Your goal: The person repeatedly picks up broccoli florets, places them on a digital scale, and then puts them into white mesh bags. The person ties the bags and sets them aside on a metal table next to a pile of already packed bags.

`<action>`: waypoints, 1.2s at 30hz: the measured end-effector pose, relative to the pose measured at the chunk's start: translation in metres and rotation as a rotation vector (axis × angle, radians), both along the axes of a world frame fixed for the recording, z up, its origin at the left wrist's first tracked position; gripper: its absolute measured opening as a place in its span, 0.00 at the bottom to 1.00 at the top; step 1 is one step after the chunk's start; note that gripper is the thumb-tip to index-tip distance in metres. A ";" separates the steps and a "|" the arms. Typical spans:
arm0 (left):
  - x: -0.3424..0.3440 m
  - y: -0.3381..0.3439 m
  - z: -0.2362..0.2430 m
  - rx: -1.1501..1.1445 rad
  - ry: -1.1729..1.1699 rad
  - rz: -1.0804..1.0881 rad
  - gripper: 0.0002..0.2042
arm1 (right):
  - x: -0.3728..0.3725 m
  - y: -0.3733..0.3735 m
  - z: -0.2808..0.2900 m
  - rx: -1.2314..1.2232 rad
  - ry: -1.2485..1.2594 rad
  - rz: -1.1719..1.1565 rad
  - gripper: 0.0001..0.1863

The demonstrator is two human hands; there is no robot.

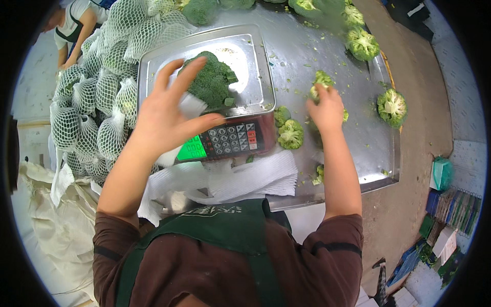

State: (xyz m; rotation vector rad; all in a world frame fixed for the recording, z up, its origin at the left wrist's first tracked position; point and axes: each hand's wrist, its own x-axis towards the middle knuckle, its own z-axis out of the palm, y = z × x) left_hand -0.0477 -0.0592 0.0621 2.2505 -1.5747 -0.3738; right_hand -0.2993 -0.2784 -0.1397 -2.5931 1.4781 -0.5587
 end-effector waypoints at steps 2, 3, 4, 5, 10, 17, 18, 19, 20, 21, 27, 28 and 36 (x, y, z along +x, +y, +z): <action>0.015 -0.019 -0.034 -0.120 -0.194 0.025 0.39 | 0.006 0.003 0.019 0.400 -0.585 -0.017 0.21; 0.023 -0.025 -0.047 -0.173 -0.292 0.040 0.39 | 0.009 0.006 0.035 0.609 -0.875 -0.024 0.21; 0.036 -0.030 -0.048 -0.188 -0.142 0.050 0.38 | 0.006 0.009 0.049 0.952 -1.197 0.060 0.21; 0.053 -0.030 -0.053 -0.245 0.142 0.063 0.38 | 0.003 0.012 0.065 1.296 -1.520 0.159 0.22; 0.113 0.006 -0.074 -0.291 0.970 0.182 0.40 | 0.042 0.057 0.109 1.129 -1.345 0.182 0.21; 0.108 0.028 -0.083 -0.356 0.897 -0.044 0.43 | 0.121 0.082 0.142 1.109 -1.055 0.498 0.13; 0.108 0.029 -0.082 -0.354 0.864 -0.071 0.43 | 0.128 0.082 0.147 1.111 -1.021 0.506 0.14; 0.109 0.030 -0.081 -0.350 0.830 -0.099 0.42 | 0.135 0.082 0.149 1.112 -0.988 0.513 0.14; 0.110 0.031 -0.082 -0.345 0.796 -0.129 0.42 | 0.143 0.083 0.149 1.054 -0.989 0.536 0.14; 0.110 0.031 -0.084 -0.365 0.793 -0.168 0.42 | 0.149 0.081 0.147 1.089 -0.995 0.534 0.14; 0.118 0.033 -0.091 -0.382 0.706 -0.338 0.42 | 0.179 0.078 0.136 1.290 -1.070 0.469 0.15; 0.119 0.034 -0.092 -0.367 0.658 -0.330 0.43 | 0.181 0.078 0.130 1.306 -1.050 0.464 0.16; 0.105 0.030 -0.090 -0.450 0.366 -0.360 0.48 | 0.194 0.090 0.117 1.166 -0.901 0.397 0.18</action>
